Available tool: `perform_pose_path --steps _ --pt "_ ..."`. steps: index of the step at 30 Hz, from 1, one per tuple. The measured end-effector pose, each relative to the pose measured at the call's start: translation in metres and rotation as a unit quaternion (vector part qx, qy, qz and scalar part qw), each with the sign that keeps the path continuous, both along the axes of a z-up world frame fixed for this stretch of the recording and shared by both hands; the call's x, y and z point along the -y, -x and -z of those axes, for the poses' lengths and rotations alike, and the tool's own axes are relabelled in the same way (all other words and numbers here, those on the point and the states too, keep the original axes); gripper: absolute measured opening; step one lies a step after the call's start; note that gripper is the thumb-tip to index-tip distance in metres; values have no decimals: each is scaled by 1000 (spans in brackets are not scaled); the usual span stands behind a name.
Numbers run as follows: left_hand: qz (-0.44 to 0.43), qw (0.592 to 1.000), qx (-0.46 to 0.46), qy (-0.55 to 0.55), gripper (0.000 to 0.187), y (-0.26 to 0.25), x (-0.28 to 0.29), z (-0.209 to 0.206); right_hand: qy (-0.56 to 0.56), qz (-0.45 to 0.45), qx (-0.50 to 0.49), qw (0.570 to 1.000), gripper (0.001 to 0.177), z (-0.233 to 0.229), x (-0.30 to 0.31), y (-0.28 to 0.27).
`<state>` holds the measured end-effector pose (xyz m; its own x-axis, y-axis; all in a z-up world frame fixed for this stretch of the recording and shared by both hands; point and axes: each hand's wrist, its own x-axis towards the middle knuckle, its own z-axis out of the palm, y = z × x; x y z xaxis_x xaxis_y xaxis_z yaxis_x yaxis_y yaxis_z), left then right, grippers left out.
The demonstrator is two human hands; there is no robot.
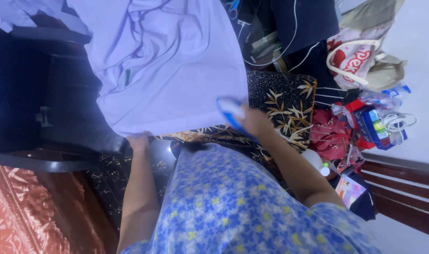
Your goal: The person irons a white shirt on an ironing board and then places it on a hanger.
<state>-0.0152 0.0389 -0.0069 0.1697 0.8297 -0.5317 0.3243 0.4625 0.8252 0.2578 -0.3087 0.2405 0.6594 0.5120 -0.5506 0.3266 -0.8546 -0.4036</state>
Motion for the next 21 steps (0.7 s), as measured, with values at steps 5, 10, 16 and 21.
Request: perform_pose_path --steps 5,10,16,21 --pt "60 995 66 -45 74 4 -6 26 5 90 123 988 51 9 21 -72" --pt "12 998 33 -46 77 9 -9 40 -98 124 44 987 42 34 27 -85" --pt "-31 998 27 38 73 -3 7 -6 -149 -78 -13 986 41 -20 -2 26" --pt "-13 996 77 -45 87 7 0 37 -45 -80 55 994 47 -15 -34 -17"
